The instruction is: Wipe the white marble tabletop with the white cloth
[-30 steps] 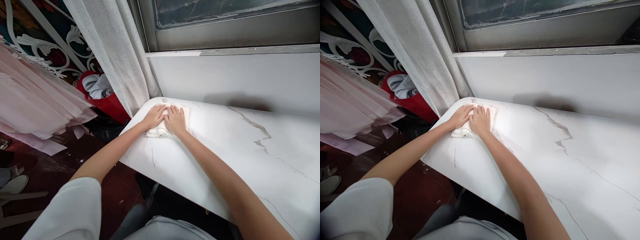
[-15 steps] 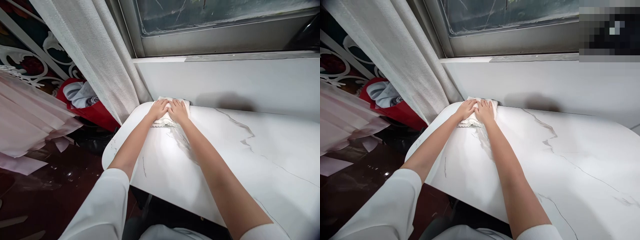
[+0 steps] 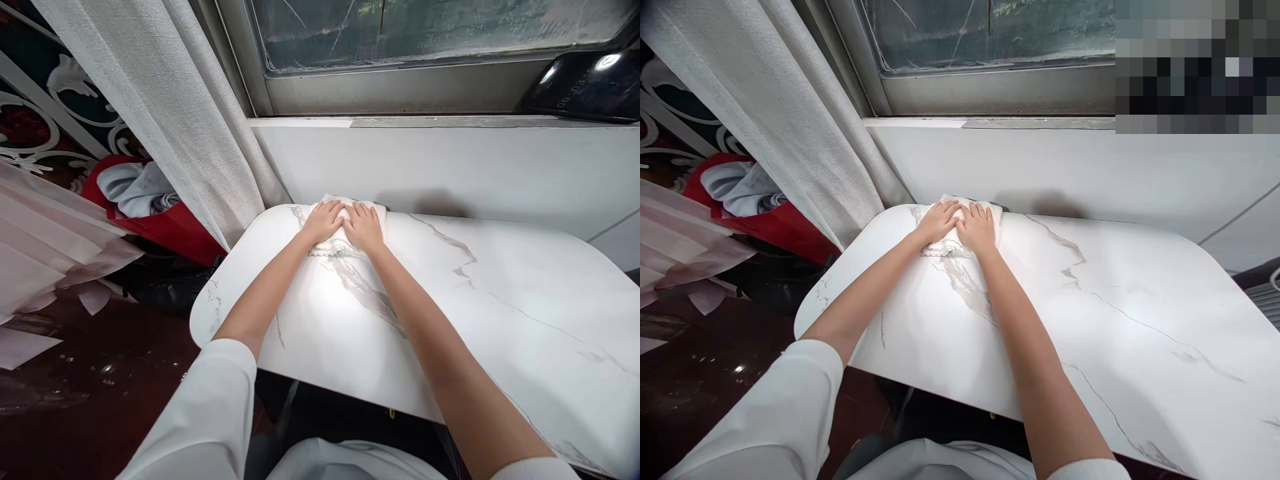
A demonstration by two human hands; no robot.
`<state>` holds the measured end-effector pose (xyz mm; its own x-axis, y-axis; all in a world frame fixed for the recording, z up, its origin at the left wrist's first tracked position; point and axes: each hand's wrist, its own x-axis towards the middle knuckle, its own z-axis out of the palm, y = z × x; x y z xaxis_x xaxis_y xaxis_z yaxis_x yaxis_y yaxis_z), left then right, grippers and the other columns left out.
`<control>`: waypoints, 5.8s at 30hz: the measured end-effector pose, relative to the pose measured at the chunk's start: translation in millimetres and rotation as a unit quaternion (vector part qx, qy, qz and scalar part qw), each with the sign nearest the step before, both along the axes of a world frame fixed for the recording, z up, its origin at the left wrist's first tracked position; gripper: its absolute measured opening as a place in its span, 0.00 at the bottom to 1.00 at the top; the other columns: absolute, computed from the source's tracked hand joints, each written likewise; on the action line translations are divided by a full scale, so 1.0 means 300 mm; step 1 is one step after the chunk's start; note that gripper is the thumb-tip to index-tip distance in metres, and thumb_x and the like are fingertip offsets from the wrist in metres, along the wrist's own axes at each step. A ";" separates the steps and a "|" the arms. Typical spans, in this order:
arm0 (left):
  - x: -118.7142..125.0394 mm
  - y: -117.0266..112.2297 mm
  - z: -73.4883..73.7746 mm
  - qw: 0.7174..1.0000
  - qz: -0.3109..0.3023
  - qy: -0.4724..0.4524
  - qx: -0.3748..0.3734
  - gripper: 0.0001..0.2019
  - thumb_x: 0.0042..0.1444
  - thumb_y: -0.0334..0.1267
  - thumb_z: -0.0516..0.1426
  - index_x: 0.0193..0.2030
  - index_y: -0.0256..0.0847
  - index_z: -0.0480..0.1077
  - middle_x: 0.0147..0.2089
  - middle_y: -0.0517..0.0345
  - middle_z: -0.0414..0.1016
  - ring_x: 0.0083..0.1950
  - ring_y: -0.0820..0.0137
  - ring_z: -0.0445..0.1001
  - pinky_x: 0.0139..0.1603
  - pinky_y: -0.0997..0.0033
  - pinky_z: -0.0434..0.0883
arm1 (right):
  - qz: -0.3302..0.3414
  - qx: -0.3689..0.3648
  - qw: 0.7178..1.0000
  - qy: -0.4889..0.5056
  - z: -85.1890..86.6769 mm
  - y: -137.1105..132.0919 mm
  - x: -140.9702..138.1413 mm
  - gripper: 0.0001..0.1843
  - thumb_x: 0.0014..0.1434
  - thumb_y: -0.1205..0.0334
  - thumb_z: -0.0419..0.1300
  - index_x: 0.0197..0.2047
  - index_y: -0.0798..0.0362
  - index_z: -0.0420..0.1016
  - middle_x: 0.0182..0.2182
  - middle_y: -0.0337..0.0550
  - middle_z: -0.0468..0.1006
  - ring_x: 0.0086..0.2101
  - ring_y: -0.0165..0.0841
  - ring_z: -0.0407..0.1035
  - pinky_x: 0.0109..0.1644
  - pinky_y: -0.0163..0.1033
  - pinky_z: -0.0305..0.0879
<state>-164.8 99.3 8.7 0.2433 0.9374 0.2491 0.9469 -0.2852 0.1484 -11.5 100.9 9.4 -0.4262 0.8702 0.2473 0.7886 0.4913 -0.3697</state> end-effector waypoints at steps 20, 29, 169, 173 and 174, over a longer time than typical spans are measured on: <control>0.194 -0.499 0.000 0.998 0.046 0.032 0.020 0.23 0.67 0.38 0.44 0.65 0.31 0.61 0.70 0.43 0.59 0.72 0.58 0.55 0.73 0.52 0.49 | 0.065 0.050 0.995 -0.057 -0.011 -0.410 0.189 0.29 0.68 0.62 0.40 0.68 0.58 0.59 0.68 0.50 0.57 0.67 0.42 0.49 0.71 0.53 0.40; 0.314 -0.779 -0.012 0.997 0.025 0.041 0.055 0.25 0.68 0.39 0.42 0.66 0.26 0.59 0.70 0.38 0.59 0.72 0.53 0.54 0.72 0.47 0.52 | 0.103 0.063 0.991 -0.056 -0.010 -0.673 0.327 0.29 0.69 0.59 0.41 0.70 0.58 0.56 0.70 0.50 0.54 0.69 0.41 0.45 0.72 0.56 0.41; 1.140 0.084 -0.001 0.996 -0.059 -0.071 0.013 0.24 0.66 0.40 0.43 0.63 0.32 0.63 0.66 0.45 0.65 0.69 0.61 0.57 0.74 0.54 0.43 | -0.055 0.032 0.998 -0.024 -0.011 0.114 1.137 0.23 0.65 0.53 0.42 0.59 0.46 0.66 0.61 0.51 0.67 0.62 0.43 0.58 0.67 0.61 0.43; 1.181 0.105 -0.004 0.996 -0.053 -0.071 0.021 0.23 0.66 0.39 0.43 0.63 0.31 0.64 0.66 0.45 0.65 0.68 0.60 0.58 0.73 0.54 0.45 | -0.062 0.035 0.997 -0.017 -0.009 0.135 1.171 0.24 0.66 0.52 0.42 0.60 0.46 0.65 0.61 0.50 0.68 0.62 0.43 0.58 0.67 0.61 0.44; 1.194 0.109 -0.005 0.996 -0.052 -0.072 0.023 0.23 0.66 0.39 0.43 0.63 0.31 0.64 0.66 0.45 0.65 0.68 0.60 0.58 0.73 0.54 0.45 | -0.063 0.034 0.997 -0.017 -0.008 0.139 1.182 0.24 0.66 0.52 0.42 0.60 0.46 0.65 0.61 0.50 0.67 0.62 0.43 0.58 0.67 0.60 0.44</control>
